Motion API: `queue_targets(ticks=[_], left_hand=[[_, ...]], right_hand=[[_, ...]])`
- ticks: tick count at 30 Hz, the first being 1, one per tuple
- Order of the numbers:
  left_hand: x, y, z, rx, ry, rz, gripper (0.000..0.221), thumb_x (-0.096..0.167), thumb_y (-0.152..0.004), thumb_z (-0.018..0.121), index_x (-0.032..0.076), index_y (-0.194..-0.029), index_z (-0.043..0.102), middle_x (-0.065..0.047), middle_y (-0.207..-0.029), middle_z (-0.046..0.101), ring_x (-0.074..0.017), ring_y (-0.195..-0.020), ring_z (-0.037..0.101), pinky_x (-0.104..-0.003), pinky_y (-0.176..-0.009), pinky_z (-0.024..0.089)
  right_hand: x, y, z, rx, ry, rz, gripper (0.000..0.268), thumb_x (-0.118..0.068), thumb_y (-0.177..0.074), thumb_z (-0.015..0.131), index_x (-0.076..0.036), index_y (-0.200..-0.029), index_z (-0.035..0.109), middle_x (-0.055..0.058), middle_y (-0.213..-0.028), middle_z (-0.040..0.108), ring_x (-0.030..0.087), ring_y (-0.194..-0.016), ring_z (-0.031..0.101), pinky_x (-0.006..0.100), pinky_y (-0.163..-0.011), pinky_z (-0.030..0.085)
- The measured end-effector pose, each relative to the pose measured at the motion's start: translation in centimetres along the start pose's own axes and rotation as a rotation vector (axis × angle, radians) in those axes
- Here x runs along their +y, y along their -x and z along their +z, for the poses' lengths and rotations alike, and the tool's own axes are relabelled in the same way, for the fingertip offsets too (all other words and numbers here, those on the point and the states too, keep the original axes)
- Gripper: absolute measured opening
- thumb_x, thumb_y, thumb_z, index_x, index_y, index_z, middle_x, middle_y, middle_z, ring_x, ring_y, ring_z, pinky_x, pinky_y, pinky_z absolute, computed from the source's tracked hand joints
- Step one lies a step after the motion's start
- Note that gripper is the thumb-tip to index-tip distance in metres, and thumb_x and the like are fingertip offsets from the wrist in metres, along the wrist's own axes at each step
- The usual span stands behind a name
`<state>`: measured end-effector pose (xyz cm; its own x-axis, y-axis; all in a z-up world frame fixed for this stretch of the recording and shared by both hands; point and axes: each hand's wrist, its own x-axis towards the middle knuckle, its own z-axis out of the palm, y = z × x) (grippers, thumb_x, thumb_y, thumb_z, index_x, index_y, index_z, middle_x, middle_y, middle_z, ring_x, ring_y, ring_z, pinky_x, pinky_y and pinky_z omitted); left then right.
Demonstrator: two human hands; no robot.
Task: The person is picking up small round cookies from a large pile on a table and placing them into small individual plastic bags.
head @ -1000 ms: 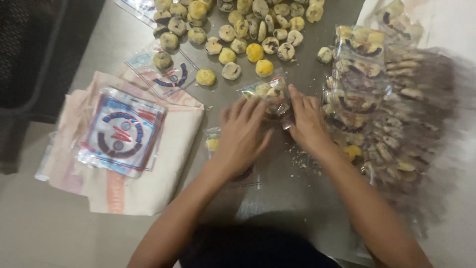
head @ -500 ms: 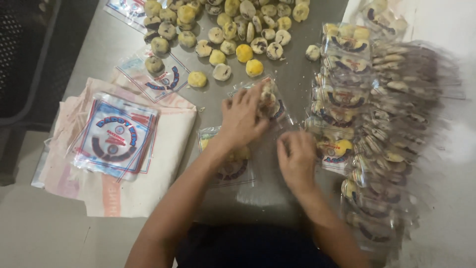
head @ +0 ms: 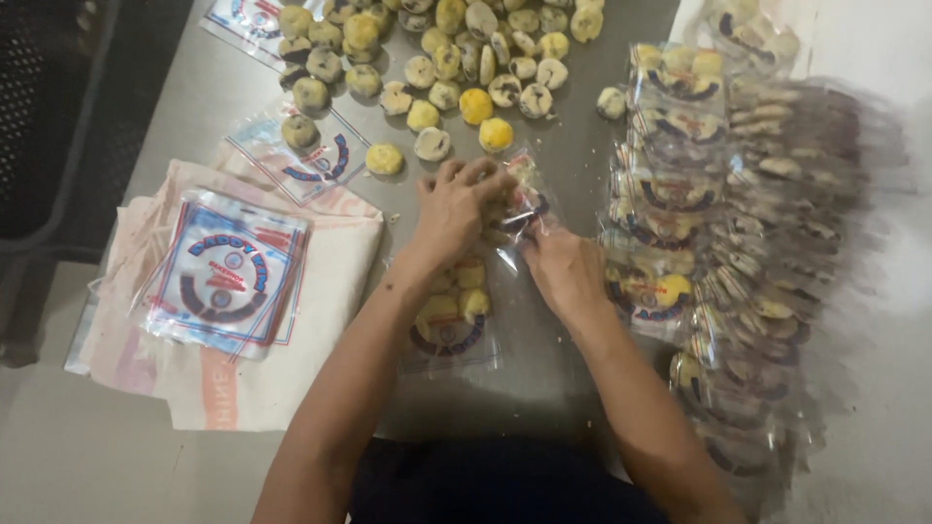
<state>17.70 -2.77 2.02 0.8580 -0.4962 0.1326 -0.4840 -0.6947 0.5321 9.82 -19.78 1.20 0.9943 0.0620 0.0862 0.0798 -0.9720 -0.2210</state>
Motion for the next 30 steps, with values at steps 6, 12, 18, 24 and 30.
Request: queue_targets(ticks=[6,12,18,24,30], left_hand=[[-1.7,-0.1,1.6,-0.007,0.031,0.009,0.057,0.035,-0.061,0.083,0.037,-0.114,0.062,0.01,-0.123,0.054,-0.0282,-0.118,0.044,-0.055,-0.086,0.036],[-1.4,0.2,1.2,0.043,-0.004,-0.013,0.061,0.027,-0.074,0.078,0.034,-0.131,0.057,0.006,-0.122,0.062,-0.0283,-0.123,0.048,-0.056,-0.091,0.036],[-1.3,1.6,-0.3,0.109,0.14,-0.045,0.041,0.008,-0.097,0.048,0.027,-0.133,0.053,-0.004,-0.125,0.062,-0.033,-0.123,0.051,-0.059,-0.091,0.042],[-2.0,3.0,0.6,0.188,0.149,-0.03,0.034,0.006,-0.097,0.05,0.022,-0.125,0.061,-0.007,-0.11,0.07,-0.0302,-0.11,0.061,-0.05,-0.083,0.047],[2.6,3.5,0.7,0.07,-0.016,0.097,0.059,0.033,-0.082,0.075,0.031,-0.136,0.049,-0.004,-0.131,0.057,-0.0322,-0.122,0.051,-0.058,-0.088,0.047]], right_hand=[[1.1,-0.3,2.0,-0.044,0.205,0.068,0.021,-0.024,-0.093,0.06,-0.011,-0.078,0.066,0.004,-0.056,0.062,0.016,-0.046,0.061,0.028,-0.041,0.038],[0.6,1.0,1.4,0.243,-0.025,-0.05,0.015,-0.013,-0.094,0.065,-0.007,-0.081,0.066,0.008,-0.06,0.063,0.017,-0.057,0.067,0.024,-0.045,0.04],[-0.2,4.4,-1.5,0.247,-0.507,0.265,0.026,-0.022,-0.1,0.062,0.004,-0.103,0.066,0.022,-0.084,0.071,0.033,-0.083,0.071,0.041,-0.06,0.056],[0.4,4.7,-2.3,0.023,-0.737,0.505,0.036,-0.037,-0.102,0.054,-0.004,-0.107,0.068,0.001,-0.053,0.057,0.012,-0.05,0.053,0.026,-0.047,0.041],[0.0,3.9,-3.2,-0.005,-0.556,0.448,0.038,-0.028,-0.102,0.051,0.002,-0.123,0.058,0.011,-0.06,0.065,0.026,-0.063,0.066,0.037,-0.057,0.05]])
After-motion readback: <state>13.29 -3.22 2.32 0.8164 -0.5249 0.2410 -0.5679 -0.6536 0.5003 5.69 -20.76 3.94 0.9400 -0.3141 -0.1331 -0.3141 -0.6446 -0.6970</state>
